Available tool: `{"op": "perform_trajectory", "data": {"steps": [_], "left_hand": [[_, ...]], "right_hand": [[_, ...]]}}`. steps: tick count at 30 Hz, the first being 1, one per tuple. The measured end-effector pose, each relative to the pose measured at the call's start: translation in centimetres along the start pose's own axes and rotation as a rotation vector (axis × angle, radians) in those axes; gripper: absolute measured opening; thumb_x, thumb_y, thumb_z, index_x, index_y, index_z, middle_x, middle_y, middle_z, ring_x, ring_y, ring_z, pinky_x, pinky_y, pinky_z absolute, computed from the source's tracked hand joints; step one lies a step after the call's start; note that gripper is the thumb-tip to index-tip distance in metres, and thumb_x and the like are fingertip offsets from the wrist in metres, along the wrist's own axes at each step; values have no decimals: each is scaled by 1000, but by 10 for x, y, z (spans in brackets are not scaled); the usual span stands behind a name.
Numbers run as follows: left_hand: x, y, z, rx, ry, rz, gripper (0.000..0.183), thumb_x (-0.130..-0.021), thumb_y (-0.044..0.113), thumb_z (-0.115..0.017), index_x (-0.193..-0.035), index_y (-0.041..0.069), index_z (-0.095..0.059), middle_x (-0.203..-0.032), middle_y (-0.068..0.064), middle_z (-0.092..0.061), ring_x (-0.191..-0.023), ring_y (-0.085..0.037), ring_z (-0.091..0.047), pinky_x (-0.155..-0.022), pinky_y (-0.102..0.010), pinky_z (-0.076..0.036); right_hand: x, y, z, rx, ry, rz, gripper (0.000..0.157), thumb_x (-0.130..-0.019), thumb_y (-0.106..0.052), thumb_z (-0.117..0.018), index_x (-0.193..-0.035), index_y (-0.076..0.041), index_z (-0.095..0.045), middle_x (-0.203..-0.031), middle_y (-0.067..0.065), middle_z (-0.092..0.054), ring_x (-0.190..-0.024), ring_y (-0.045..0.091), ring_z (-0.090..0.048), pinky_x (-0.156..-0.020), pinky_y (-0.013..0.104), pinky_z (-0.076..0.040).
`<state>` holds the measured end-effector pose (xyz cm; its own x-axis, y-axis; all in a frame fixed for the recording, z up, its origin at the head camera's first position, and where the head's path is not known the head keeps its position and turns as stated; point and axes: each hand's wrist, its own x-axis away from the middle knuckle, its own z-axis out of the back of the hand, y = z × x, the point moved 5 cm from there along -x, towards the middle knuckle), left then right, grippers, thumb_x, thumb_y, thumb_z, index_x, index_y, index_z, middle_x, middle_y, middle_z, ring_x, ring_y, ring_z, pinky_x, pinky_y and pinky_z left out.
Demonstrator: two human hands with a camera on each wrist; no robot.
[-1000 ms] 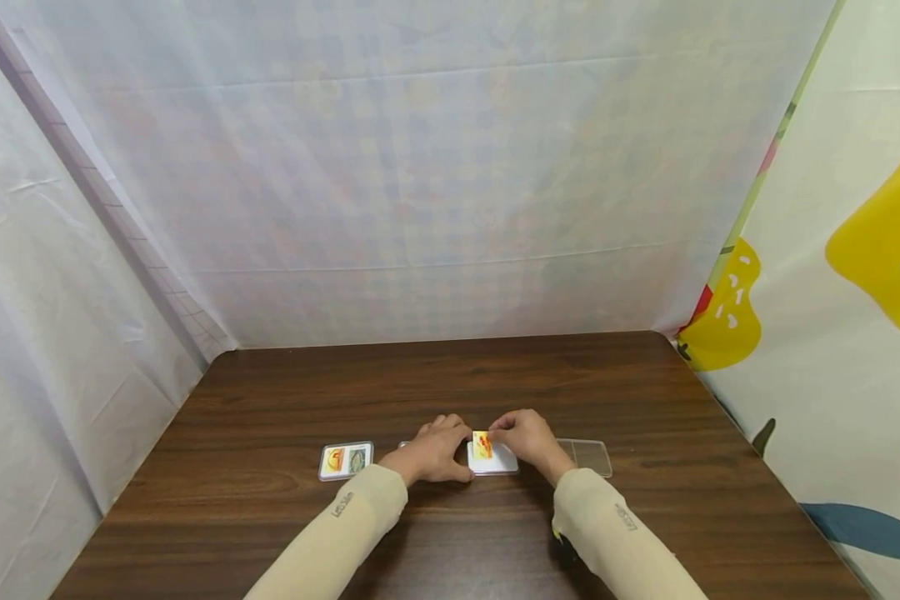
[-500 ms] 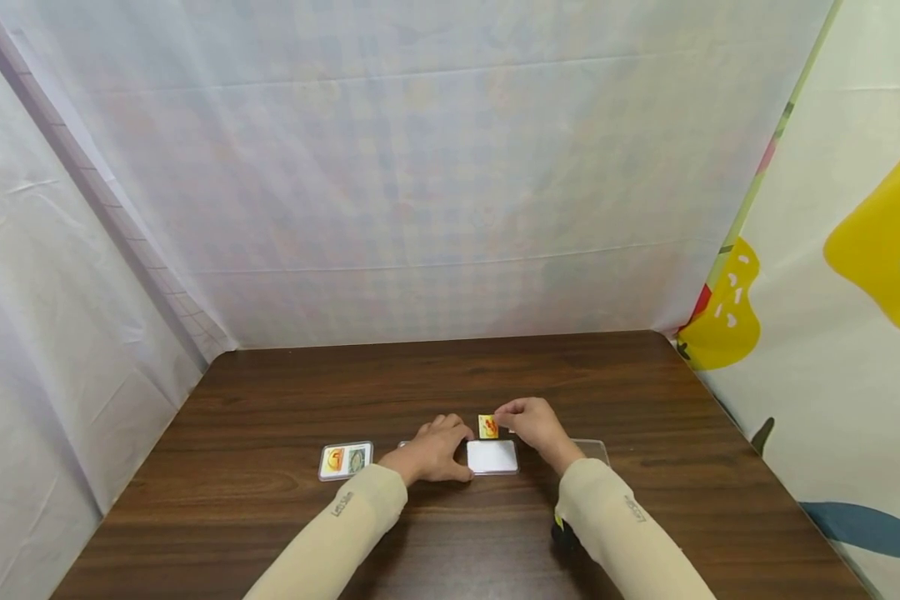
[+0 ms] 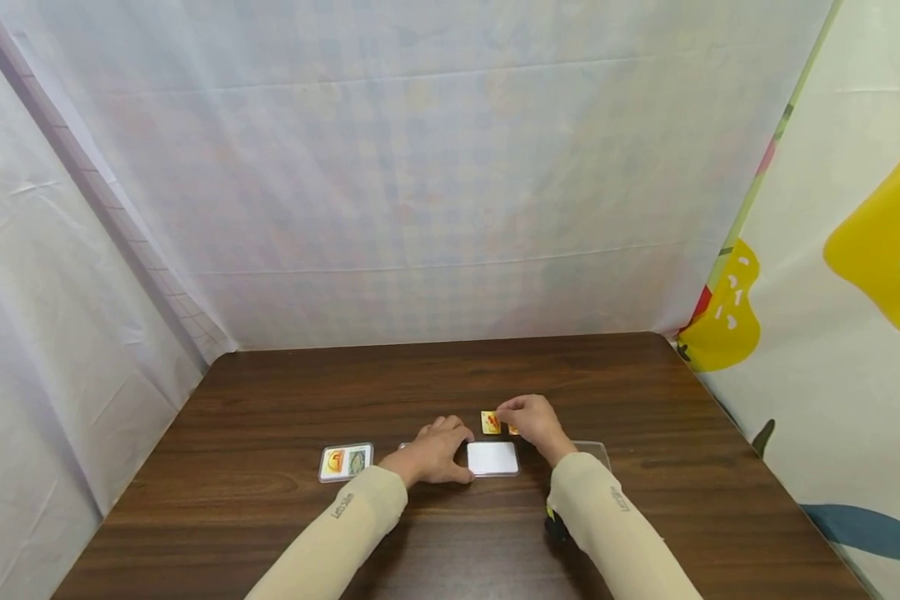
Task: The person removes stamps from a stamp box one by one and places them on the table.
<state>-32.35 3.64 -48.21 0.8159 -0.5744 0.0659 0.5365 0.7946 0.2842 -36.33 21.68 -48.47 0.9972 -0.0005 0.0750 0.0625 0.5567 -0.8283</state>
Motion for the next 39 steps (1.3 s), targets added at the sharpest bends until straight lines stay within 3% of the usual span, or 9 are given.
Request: {"op": "perform_trajectory", "data": {"steps": [8,17,26,39], "left_hand": [[0,-1,-1,-1,4,-9,56,-80,42,-79,-125,14,-61,-122,2,-51,-117,-17,-45,-103,-37,-37],[-1,0,0,2,8,-14,57,-80,41,-79,-126,14,-61,-123,1,-52,-117,-17,-46,-103,-37,-37],[-2,1,-1,-8,8,-17,57,-80,42,-78,-127,14,-60,-124,1,-51,-118,-17,-45,-102,-38,-37],[1,-1,-1,-5,11,-14,57,-80,42,-79,-126,14,-60,-124,1,-51,-118,-17,-45,-103,-38,-37]], "right_hand": [[-6,1,-4,13,4,0,19,-91,-18,-69,-96,0,-74,-94,9,-69,-85,22,-59,-68,31,-47],[-6,-2,-3,125,45,2,19,-90,-18,-68,-96,-1,-74,-85,6,-68,-73,20,-58,-61,30,-44],[-7,0,-4,132,76,5,19,-91,-17,-67,-98,0,-74,-87,9,-69,-70,20,-59,-59,31,-45],[-4,-1,0,103,64,19,24,-95,-20,-65,-108,0,-71,-109,17,-70,-101,33,-62,-83,47,-49]]}}
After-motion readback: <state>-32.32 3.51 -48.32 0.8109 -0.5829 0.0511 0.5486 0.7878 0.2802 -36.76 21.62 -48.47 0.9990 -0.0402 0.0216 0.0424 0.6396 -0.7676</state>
